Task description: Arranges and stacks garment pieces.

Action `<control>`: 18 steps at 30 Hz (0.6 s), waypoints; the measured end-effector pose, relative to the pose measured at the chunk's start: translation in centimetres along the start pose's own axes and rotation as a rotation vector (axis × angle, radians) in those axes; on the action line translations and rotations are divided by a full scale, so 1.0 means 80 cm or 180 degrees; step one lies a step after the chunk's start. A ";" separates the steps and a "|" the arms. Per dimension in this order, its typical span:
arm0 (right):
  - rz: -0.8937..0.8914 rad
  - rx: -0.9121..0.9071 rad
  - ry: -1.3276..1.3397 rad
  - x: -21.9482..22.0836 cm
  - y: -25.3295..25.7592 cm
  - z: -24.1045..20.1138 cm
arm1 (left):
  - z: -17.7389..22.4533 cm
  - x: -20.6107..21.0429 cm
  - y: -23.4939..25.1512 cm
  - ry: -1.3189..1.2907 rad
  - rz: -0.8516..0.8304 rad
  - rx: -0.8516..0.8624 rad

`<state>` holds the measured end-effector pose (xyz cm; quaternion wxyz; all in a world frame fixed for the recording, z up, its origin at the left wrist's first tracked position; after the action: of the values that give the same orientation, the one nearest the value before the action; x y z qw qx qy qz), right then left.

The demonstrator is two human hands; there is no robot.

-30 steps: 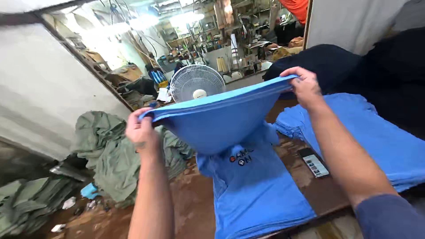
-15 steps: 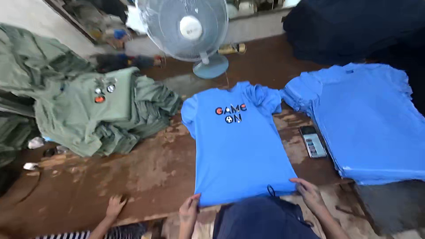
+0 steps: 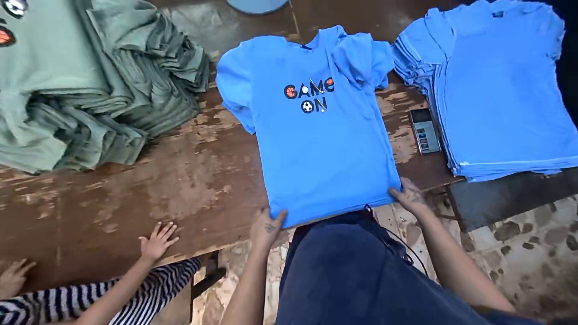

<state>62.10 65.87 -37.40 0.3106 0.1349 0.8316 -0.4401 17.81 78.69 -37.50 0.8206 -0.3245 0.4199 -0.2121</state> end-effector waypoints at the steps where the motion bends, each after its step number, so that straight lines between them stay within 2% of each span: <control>1: 0.0106 -0.0045 0.0492 -0.001 -0.006 -0.005 | 0.004 0.002 0.001 -0.0157 -0.0050 0.0000; 4: 0.0405 -0.0365 0.1672 -0.012 -0.022 -0.014 | -0.004 0.012 -0.007 -0.1619 -0.0027 0.0002; 6: 0.0607 -0.0783 0.1764 -0.025 -0.037 -0.048 | 0.007 -0.003 -0.018 -0.2131 0.0429 0.0286; 7: 0.0703 -0.1050 0.1680 -0.031 -0.049 -0.075 | 0.026 -0.017 -0.026 -0.2164 0.0651 0.0636; 11: 0.0842 -0.1869 0.1482 -0.033 -0.100 -0.192 | 0.169 -0.061 -0.082 -0.1182 0.0666 0.2777; 12: 0.0730 -0.2039 0.1522 -0.025 -0.111 -0.221 | 0.206 -0.063 -0.090 -0.0779 0.0449 0.3187; 13: 0.0542 -0.2236 0.1518 -0.012 -0.123 -0.250 | 0.236 -0.057 -0.092 -0.0338 0.0072 0.3348; 15: 0.0052 -0.2585 0.1191 0.015 -0.144 -0.294 | 0.269 -0.036 -0.080 0.0347 -0.0616 0.3037; 17: -0.0236 -0.2818 0.0738 0.029 -0.152 -0.315 | 0.273 -0.023 -0.067 0.0190 -0.0786 0.2796; 18: -0.0353 -0.2899 0.0697 0.030 -0.147 -0.318 | 0.269 -0.021 -0.061 -0.0234 -0.0806 0.2675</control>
<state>44.28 79.78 -20.65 0.2248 -0.0141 0.9739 -0.0296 34.31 83.97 -23.73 0.8633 -0.0187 0.2245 -0.4516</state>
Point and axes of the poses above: each hand's wrist, its own y-axis towards the middle knuckle, its own x-axis out of the palm, z = x × y, the point moved 8 cm from there along y, towards the middle knuckle, and after that the axes turned 2 degrees about x, right-handed, at the moved point
